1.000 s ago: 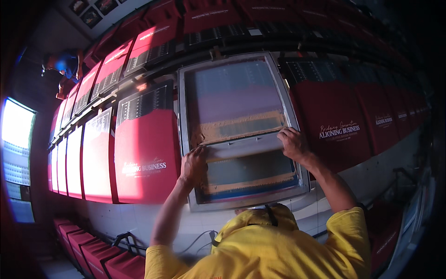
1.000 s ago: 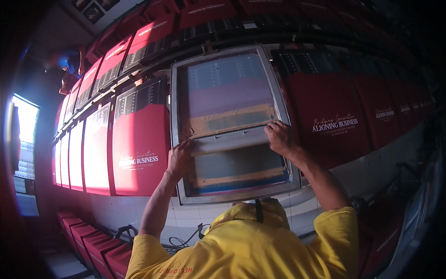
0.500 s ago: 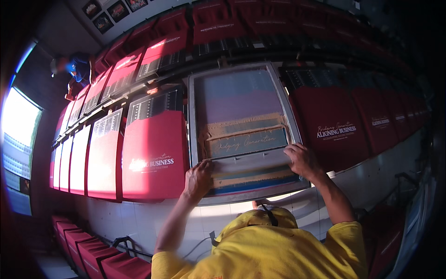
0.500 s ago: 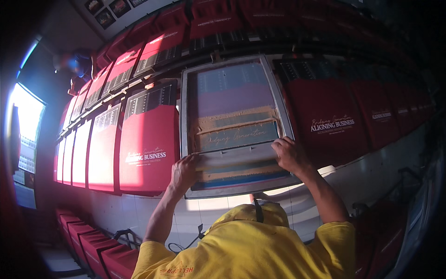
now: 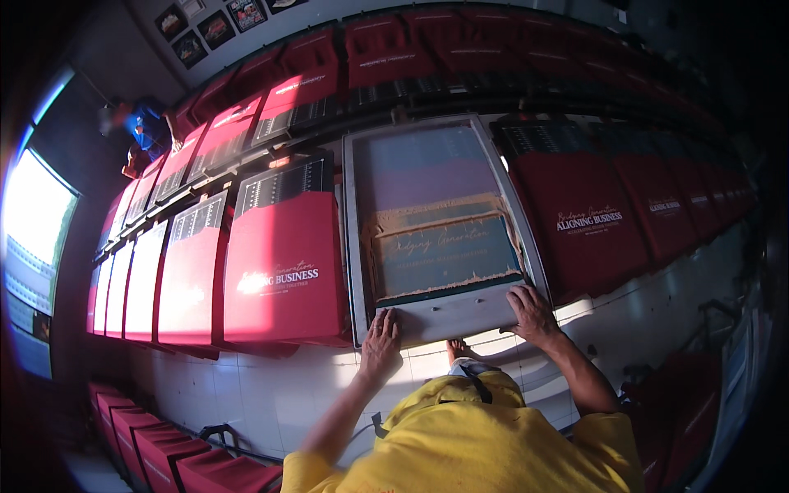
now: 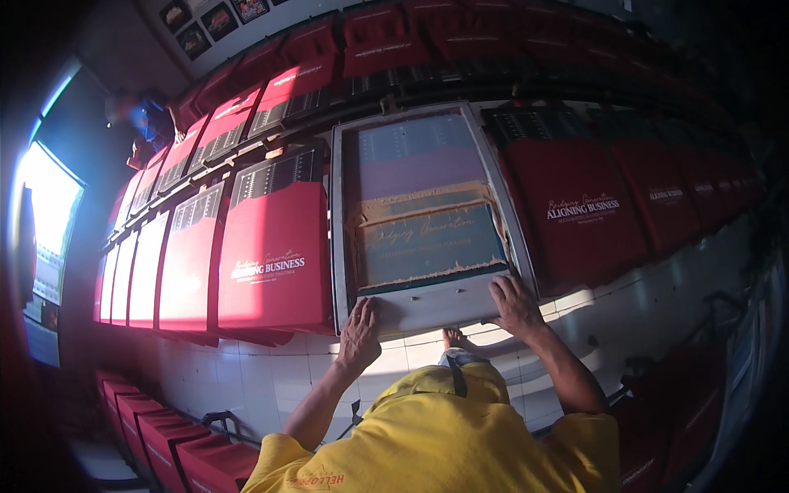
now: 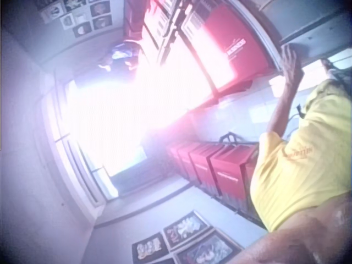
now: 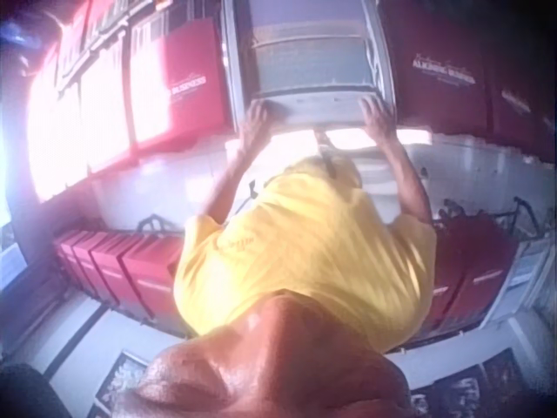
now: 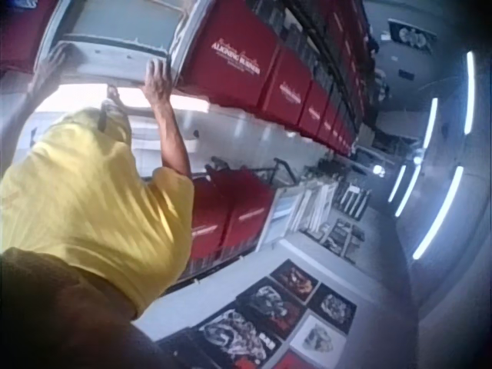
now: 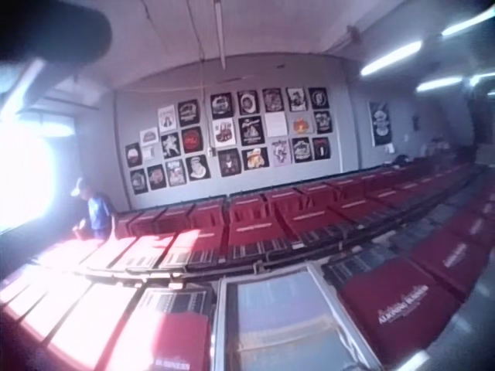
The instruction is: The person performs screen printing on red shirts by lowering a frame, applying ink using a squeegee with both hands, and then lifting the frame to reveal the printed design.
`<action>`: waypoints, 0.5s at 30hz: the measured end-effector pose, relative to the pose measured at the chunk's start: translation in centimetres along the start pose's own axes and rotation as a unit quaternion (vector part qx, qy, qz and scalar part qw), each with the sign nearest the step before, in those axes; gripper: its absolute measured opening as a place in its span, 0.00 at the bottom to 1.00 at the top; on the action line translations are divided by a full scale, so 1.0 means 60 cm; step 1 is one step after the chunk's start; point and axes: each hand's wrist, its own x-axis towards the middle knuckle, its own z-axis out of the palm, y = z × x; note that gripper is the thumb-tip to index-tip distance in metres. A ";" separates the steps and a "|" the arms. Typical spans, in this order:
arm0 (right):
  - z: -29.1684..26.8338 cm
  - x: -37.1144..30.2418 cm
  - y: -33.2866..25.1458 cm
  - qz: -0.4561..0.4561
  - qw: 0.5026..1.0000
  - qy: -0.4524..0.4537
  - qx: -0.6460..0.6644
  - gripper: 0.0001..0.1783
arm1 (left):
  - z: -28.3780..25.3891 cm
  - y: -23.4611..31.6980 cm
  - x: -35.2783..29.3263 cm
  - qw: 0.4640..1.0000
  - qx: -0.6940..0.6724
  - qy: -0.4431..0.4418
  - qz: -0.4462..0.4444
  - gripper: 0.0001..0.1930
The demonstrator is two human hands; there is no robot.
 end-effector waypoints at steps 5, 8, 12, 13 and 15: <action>0.010 -0.016 0.024 0.020 0.995 0.039 0.085 0.37 | -0.050 0.008 0.013 0.994 -0.106 -0.023 -0.031 0.31; 0.019 0.013 0.056 0.120 0.965 0.153 0.175 0.24 | -0.031 -0.048 0.015 0.985 -0.100 0.096 -0.101 0.31; 0.105 0.039 0.136 0.296 0.913 0.216 0.178 0.17 | 0.039 -0.143 0.019 0.937 -0.123 0.061 -0.322 0.18; 0.114 0.042 0.145 0.345 0.897 0.194 0.198 0.16 | 0.046 -0.161 0.024 0.925 -0.132 0.025 -0.355 0.16; 0.130 0.046 0.151 0.364 0.889 0.204 0.190 0.15 | 0.059 -0.183 0.030 0.920 -0.143 0.029 -0.363 0.16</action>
